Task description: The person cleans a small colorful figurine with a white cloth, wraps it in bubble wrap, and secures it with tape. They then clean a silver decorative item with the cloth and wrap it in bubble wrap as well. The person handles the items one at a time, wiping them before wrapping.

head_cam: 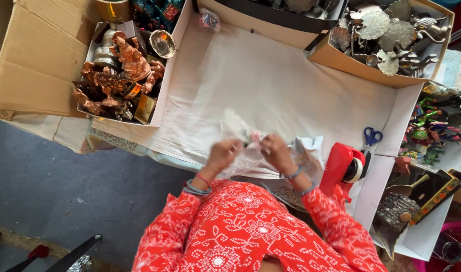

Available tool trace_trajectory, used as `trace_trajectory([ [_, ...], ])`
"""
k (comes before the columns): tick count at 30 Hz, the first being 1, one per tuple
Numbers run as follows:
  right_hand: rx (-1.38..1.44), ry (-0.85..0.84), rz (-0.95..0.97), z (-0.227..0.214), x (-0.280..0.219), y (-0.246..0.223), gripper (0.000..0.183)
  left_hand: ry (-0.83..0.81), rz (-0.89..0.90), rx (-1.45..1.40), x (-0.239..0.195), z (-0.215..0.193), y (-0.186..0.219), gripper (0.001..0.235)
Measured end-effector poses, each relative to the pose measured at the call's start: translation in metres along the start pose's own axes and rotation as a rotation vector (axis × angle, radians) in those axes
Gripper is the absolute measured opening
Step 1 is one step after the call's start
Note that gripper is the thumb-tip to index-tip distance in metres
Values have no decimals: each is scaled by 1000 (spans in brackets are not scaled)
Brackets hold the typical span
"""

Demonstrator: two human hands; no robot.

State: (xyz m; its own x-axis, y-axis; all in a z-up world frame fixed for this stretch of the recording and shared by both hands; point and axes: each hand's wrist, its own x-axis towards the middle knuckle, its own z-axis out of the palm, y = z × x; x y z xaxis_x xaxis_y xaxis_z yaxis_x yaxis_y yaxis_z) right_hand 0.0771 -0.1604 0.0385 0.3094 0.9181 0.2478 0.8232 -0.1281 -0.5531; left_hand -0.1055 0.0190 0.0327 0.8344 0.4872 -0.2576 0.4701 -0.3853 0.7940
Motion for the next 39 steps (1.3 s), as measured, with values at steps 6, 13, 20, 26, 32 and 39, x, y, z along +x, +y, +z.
trace_trajectory([
  [6,-53,-133,55,-6,-31,-40,42,627,511,220,32,-97,94,35],
  [13,-30,-241,43,1,-44,-34,41,-215,392,500,31,26,6,21],
  [20,154,-23,527,-8,-13,-16,40,-107,349,474,2,49,-10,39],
  [26,-114,19,202,30,22,-12,68,-160,196,370,12,28,-5,37],
  [32,-3,-45,263,34,8,-13,68,459,62,116,51,-26,4,56],
  [39,210,122,287,30,6,-3,72,199,-15,94,64,26,1,48],
])
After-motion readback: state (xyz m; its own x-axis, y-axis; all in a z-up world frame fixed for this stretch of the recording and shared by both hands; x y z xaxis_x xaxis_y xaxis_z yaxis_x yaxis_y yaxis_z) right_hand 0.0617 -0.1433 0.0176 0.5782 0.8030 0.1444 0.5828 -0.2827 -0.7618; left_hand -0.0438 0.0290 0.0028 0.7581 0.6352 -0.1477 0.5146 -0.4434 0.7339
